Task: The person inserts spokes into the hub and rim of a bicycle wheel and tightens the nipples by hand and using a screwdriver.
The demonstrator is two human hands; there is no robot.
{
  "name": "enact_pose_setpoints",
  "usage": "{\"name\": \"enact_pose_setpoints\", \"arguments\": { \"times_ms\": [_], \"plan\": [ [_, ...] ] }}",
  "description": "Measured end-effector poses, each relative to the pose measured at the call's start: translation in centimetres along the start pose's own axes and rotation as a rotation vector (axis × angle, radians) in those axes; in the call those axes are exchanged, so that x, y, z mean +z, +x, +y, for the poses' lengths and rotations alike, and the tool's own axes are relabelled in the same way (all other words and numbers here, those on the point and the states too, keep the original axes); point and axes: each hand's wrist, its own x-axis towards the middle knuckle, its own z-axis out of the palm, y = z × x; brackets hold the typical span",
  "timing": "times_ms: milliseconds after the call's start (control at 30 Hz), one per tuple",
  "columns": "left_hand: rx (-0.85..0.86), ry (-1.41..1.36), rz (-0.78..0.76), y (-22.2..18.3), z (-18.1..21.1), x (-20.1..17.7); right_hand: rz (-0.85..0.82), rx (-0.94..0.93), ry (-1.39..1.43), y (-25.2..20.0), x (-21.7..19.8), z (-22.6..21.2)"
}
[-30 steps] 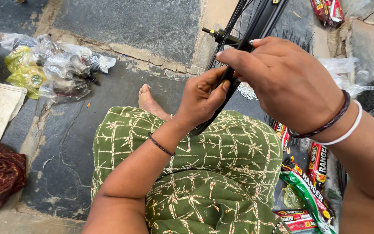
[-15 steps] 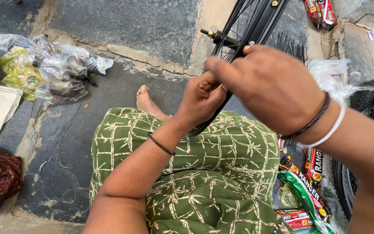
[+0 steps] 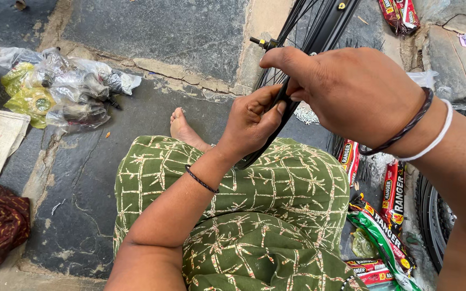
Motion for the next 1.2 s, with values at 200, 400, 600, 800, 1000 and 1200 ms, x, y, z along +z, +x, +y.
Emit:
{"name": "enact_pose_setpoints", "arguments": {
  "times_ms": [200,400,600,800,1000,1200],
  "plan": [
    [0.029,-0.033,-0.006,0.1,-0.1,0.1,-0.014,-0.03,-0.119,0.0,0.2,-0.3],
    [0.009,0.127,-0.017,0.2,0.6,-0.2,0.04,-0.109,-0.123,-0.2,0.5,-0.8],
    [0.016,0.056,-0.008,-0.1,-0.4,-0.1,0.003,-0.088,-0.205,-0.1,0.2,-1.3],
    [0.03,0.024,-0.017,-0.2,-1.4,-0.4,0.138,-0.157,-0.487,-0.5,1.6,-3.7],
    [0.083,-0.002,0.029,-0.1,-0.1,-0.4,0.213,-0.102,-0.773,-0.4,2.9,-5.3],
    [0.189,0.112,0.025,-0.6,-0.7,-0.6,0.197,-0.143,-0.6,-0.4,2.9,-5.3]
  ]
}}
